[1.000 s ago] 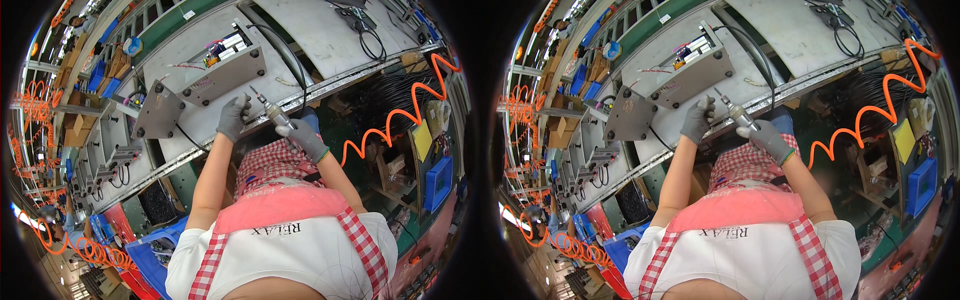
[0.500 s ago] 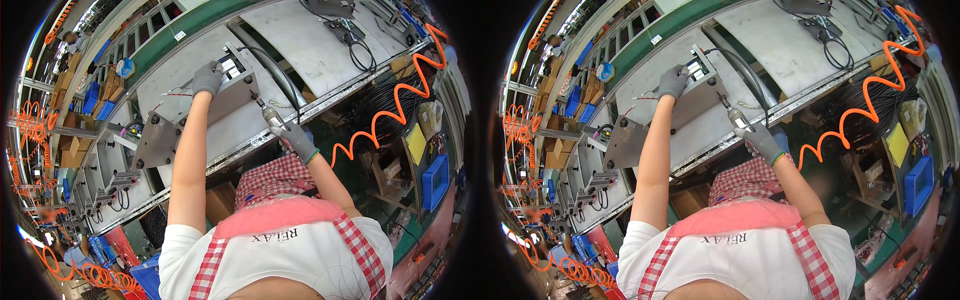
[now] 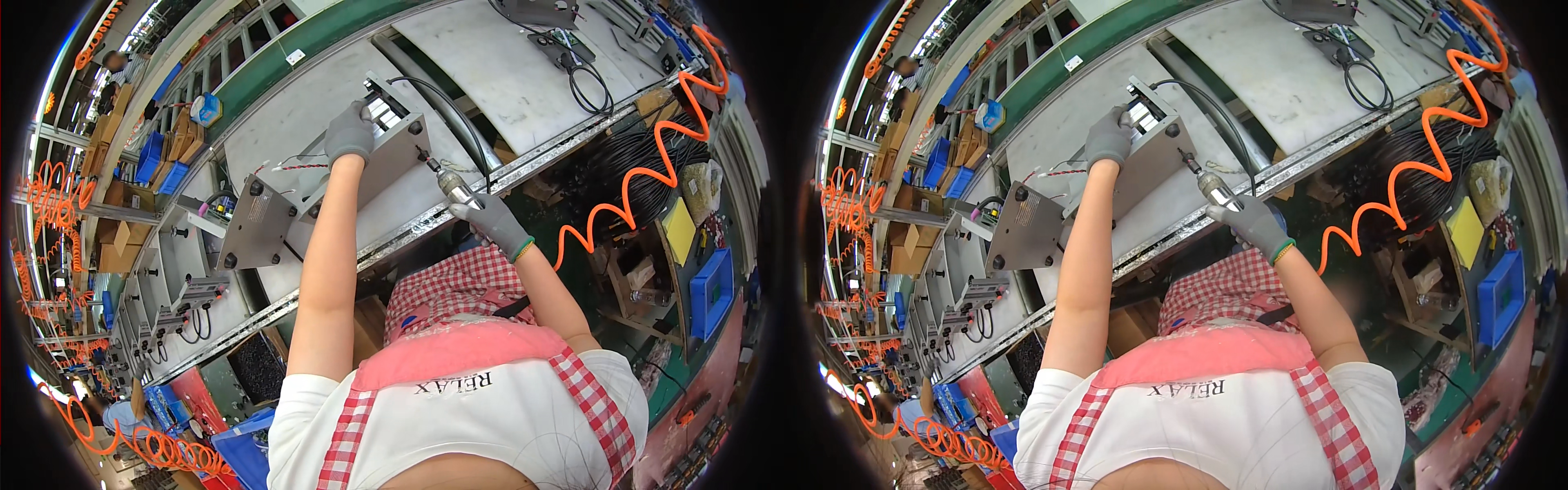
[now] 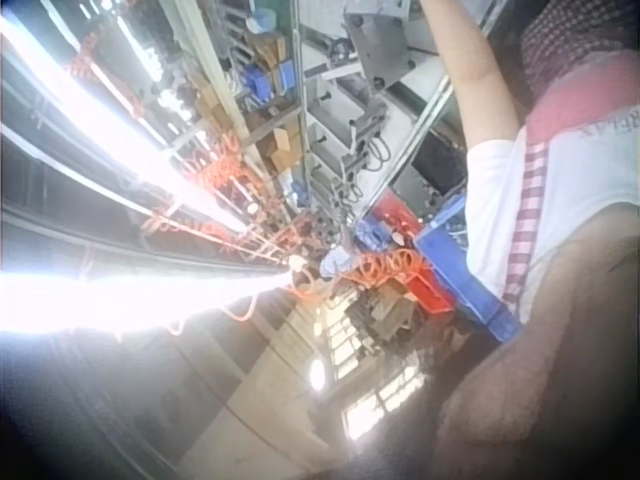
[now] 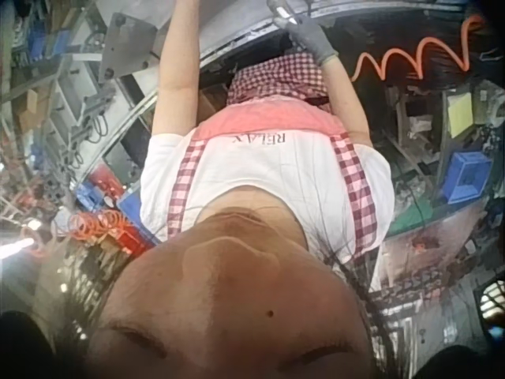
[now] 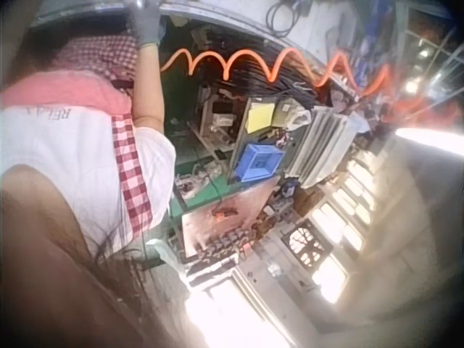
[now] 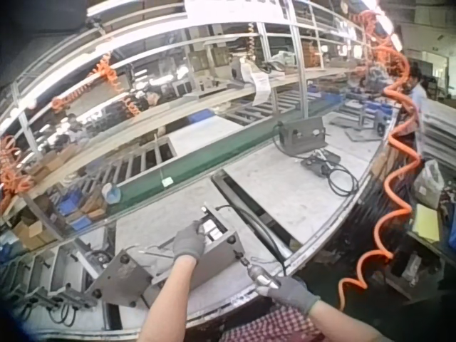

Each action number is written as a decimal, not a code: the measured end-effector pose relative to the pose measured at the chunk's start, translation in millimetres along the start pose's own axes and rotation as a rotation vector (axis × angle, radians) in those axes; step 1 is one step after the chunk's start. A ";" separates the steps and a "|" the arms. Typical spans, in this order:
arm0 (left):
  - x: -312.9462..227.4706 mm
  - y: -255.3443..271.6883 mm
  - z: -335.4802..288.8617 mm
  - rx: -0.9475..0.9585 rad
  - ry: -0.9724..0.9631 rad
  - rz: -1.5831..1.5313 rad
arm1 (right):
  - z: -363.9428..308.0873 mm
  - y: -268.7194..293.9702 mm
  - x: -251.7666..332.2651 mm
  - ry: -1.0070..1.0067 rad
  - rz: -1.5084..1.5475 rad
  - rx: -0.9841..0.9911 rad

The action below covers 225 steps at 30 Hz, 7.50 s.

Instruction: The person assembles electronic devices on a factory assembly line. They use a pneumatic screwdriver to fasten screws into metal casings, handle circuit boards, and connect wires. The person moves completed units along the line and retrieves new components from a blue bin.

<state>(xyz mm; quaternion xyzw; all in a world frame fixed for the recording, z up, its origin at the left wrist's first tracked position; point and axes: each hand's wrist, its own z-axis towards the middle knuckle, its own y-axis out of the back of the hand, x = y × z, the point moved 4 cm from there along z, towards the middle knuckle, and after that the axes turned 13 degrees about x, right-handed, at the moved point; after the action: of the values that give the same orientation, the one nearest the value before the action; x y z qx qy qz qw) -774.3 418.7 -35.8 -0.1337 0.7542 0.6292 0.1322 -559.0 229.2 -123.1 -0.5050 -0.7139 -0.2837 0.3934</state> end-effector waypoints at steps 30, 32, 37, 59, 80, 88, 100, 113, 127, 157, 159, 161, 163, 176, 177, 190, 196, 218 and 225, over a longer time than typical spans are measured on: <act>5.0 10.6 -4.6 -0.157 -0.115 -0.005 | 6.1 -9.2 -3.0 -0.014 0.338 0.141; 4.4 14.9 -25.5 -0.354 -0.205 -0.136 | -0.5 -5.1 -5.2 -0.023 0.311 0.123; 57.3 -16.7 -132.8 -0.929 -0.256 -0.941 | -38.7 32.4 -0.9 0.074 0.173 -0.037; -67.6 65.1 -87.3 -0.532 -0.198 0.557 | -52.9 67.8 96.1 -0.491 -1.392 0.675; 183.7 258.8 -320.0 -0.176 0.192 0.422 | 94.6 221.8 14.8 -0.807 -1.664 0.424; 256.3 239.7 -503.0 -0.040 0.867 0.088 | 126.0 226.4 -6.1 -0.685 -1.974 0.545; 332.4 17.7 -641.6 0.111 1.382 -0.027 | 126.5 202.8 -17.0 -0.592 -2.125 0.630; 328.2 -34.1 -630.9 0.004 1.545 0.122 | 107.5 199.1 -30.4 -0.571 -2.131 0.647; 331.2 34.2 -681.9 -0.118 1.405 -0.165 | 109.5 193.9 -28.3 -0.547 -2.193 0.662; 151.1 255.1 -579.1 -0.653 0.239 -0.882 | -76.4 -245.8 138.8 0.260 -0.216 1.519; 100.6 252.6 -526.4 -0.513 0.182 -0.913 | -71.5 -272.6 139.9 0.312 -0.034 1.574; 70.3 245.2 -488.5 -0.434 0.136 -0.823 | -68.4 -285.7 145.0 0.344 0.203 1.645; 66.4 224.6 -463.8 -0.208 0.140 -0.853 | -57.8 -292.1 142.5 0.288 0.309 1.572; 29.2 163.4 -359.3 0.228 -0.055 -0.878 | -43.0 -68.6 99.2 0.417 0.846 0.977; 33.6 166.3 -359.5 0.218 -0.108 -0.870 | -42.4 -40.6 95.0 0.324 0.929 0.916; 72.3 164.3 -353.5 0.194 -0.158 -0.879 | -26.2 35.1 264.5 0.801 0.185 0.507; 73.4 169.7 -347.1 0.242 -0.316 -0.648 | 54.0 -44.3 303.3 0.533 0.111 0.592; 27.2 203.2 -339.8 -0.297 -0.814 0.718 | -2.9 -95.9 331.0 0.832 -1.455 0.578; 33.2 241.7 -325.1 -0.668 -1.040 0.379 | -32.9 -133.5 337.8 1.127 -0.917 0.862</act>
<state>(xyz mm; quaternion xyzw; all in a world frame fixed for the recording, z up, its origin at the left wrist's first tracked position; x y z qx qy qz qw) -904.2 139.2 229.2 0.2900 0.3660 0.8251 0.3182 -737.0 327.1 179.9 0.2461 -0.5910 -0.3277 0.6948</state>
